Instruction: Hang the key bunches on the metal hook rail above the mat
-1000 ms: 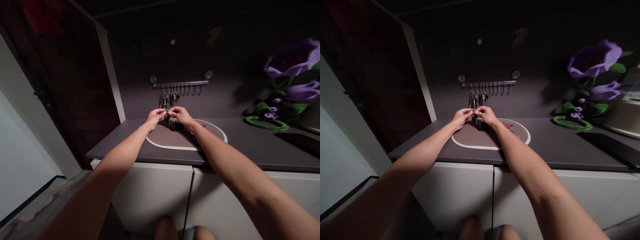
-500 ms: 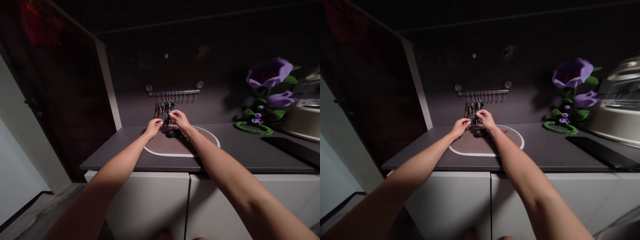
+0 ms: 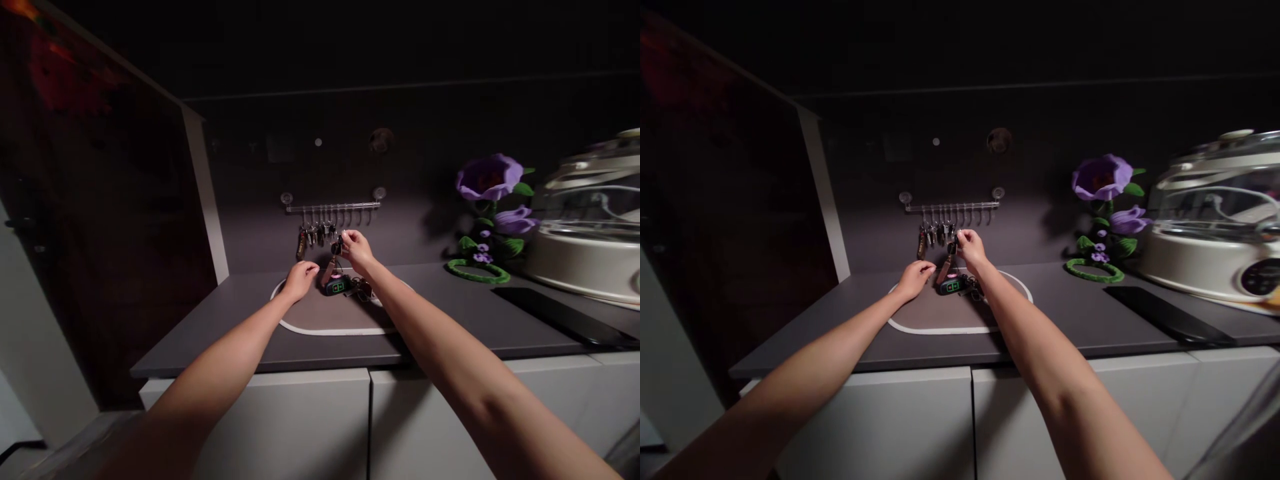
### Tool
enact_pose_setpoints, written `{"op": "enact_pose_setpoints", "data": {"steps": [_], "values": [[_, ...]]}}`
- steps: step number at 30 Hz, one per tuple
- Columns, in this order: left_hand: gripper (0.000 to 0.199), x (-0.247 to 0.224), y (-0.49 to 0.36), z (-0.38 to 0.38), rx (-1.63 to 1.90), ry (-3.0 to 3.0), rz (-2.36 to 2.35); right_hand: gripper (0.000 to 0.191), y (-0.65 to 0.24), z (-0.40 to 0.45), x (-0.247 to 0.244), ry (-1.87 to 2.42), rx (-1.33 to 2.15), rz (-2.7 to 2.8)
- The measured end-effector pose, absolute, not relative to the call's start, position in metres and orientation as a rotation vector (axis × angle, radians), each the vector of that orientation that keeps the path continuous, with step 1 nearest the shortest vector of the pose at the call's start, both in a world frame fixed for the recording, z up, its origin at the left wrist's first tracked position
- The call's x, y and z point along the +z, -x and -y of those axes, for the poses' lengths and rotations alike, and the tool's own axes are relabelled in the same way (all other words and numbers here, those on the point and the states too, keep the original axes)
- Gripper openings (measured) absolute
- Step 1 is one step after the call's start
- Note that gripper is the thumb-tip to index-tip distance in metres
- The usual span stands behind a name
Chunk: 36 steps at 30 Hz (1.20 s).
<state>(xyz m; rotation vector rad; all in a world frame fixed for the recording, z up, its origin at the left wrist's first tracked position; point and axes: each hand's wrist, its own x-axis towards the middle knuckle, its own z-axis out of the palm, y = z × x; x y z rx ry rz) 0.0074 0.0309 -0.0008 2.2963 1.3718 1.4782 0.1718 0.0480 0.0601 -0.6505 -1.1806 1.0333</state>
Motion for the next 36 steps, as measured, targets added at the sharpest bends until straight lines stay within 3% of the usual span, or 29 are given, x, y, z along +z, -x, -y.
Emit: {"op": "enact_pose_setpoints", "data": {"steps": [9,21,36], "values": [[0.019,-0.001,-0.009,-0.03,1.403,-2.317,-1.409,0.008,-0.184,-0.062,0.084,0.75,1.034,1.095],[0.019,-0.001,-0.009,-0.029,1.404,-2.302,-1.399,0.023,-0.173,-0.087,0.112,0.859,1.003,0.993],[0.018,-0.004,-0.007,-0.036,1.422,-2.308,-1.395,0.014,-0.174,-0.096,0.096,0.89,1.014,0.946]]}}
